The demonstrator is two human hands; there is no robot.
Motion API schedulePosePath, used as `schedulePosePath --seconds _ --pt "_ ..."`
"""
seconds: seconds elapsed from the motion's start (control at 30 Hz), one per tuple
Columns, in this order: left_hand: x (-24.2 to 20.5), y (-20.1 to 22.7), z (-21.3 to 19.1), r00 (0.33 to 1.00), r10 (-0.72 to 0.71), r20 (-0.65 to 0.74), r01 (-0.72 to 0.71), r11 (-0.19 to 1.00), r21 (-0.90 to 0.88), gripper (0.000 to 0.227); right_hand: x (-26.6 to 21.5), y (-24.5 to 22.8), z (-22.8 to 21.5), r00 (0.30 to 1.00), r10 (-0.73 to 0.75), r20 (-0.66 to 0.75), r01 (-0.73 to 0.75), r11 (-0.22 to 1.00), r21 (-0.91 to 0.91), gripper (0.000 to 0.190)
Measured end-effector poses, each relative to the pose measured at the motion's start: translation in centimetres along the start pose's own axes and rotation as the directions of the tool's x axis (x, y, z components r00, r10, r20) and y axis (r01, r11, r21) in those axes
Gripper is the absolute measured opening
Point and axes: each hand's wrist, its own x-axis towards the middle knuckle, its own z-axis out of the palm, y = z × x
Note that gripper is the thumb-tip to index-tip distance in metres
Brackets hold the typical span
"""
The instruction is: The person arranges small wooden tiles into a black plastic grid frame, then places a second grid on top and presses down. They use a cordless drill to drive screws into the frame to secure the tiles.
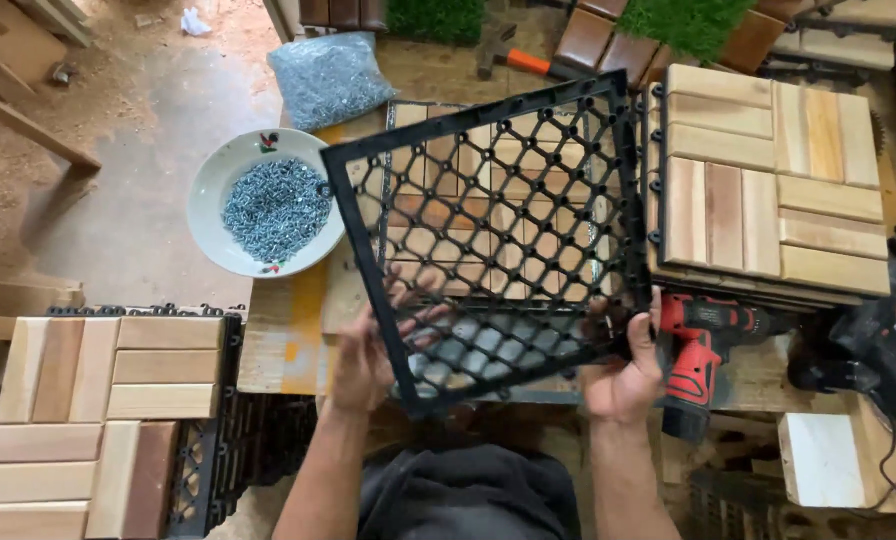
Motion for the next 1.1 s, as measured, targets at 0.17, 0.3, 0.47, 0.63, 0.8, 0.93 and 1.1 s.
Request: schedulePosePath --seconds 0.17,0.3,0.47,0.63,0.8,0.93,1.1 --pt "2.3 -0.1 -1.0 0.917 0.297 -0.266 -0.059 0.761 0.647 0.037 1.1 1.2 -1.6 1.0 0.008 0.015 -0.004 0.965 -0.261 0.047" --pt "6.5 -0.3 -3.5 0.81 0.569 -0.143 -0.081 0.349 0.934 0.048 3.3 0.5 -1.2 0.968 -0.159 0.195 0.252 0.596 -0.762 0.046" --pt "10.4 -1.3 -4.4 0.758 0.652 0.002 -0.149 0.171 0.974 0.045 6.5 1.3 -3.6 0.922 -0.23 0.312 0.372 0.303 -0.878 0.043" --pt "12.6 -2.6 -6.0 0.738 0.674 0.037 -0.131 0.09 0.987 0.049 6.6 1.2 -2.4 0.925 -0.235 0.298 0.355 0.261 -0.898 0.04" --pt "13.4 -3.3 -7.2 0.711 0.696 0.105 -0.096 -0.052 0.994 0.061 6.9 1.4 -1.8 0.935 -0.232 0.266 0.329 0.298 -0.896 0.04" --pt "13.8 -3.3 -7.1 0.729 0.676 0.106 -0.002 -0.152 0.988 0.066 6.6 1.4 -1.1 0.927 -0.238 0.291 0.349 0.253 -0.903 0.04" --pt "13.8 -3.6 -5.5 0.732 0.668 0.13 0.145 -0.34 0.929 0.066 7.4 2.2 -1.8 0.901 -0.313 0.302 0.376 0.213 -0.902 0.037"
